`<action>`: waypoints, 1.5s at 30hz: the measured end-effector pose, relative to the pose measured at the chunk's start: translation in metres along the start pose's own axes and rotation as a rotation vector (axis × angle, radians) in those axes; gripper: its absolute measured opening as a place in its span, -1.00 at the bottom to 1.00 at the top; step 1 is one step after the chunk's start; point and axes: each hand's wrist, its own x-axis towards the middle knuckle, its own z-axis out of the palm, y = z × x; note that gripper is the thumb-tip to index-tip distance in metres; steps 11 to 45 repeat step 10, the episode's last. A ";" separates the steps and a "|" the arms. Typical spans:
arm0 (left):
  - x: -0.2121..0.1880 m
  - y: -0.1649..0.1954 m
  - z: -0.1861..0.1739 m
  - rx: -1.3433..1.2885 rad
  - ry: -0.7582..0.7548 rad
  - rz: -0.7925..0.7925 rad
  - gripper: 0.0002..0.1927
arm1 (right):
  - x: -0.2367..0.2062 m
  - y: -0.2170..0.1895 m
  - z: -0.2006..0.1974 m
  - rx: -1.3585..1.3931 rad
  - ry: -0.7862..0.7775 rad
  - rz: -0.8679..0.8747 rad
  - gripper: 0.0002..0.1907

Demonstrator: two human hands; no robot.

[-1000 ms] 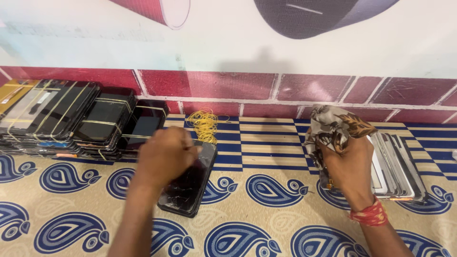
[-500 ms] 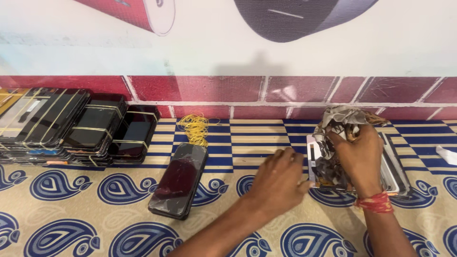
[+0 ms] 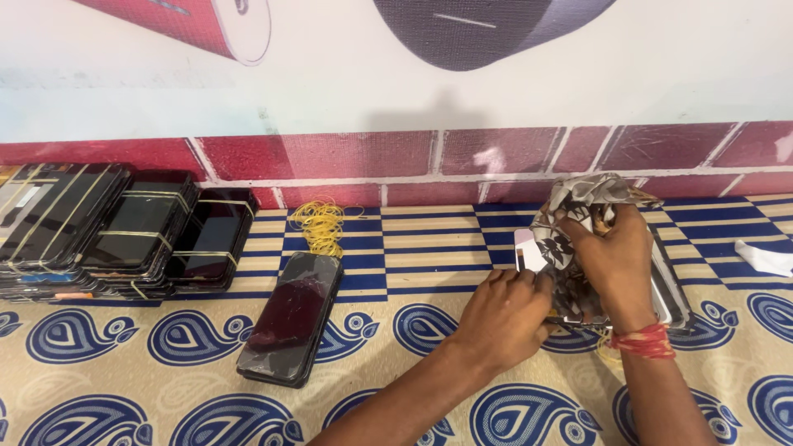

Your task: The person wipes the surfaces of multiple smartphones using a patterned cloth. They handle the devices one by one, turning them over to clean both the front and back sides before placing them back on the table. The task involves repetitive wiping motions across the screen and casing of each phone.

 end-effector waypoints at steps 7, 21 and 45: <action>-0.009 -0.004 -0.008 0.001 -0.008 0.023 -0.67 | -0.004 -0.031 -0.002 0.439 -0.009 0.036 -0.66; -0.011 -0.006 -0.017 0.032 -0.049 -0.053 -0.66 | 0.068 -0.104 0.002 0.572 -0.040 0.041 -0.72; -0.011 -0.006 -0.017 0.032 -0.049 -0.053 -0.66 | 0.068 -0.104 0.002 0.572 -0.040 0.041 -0.72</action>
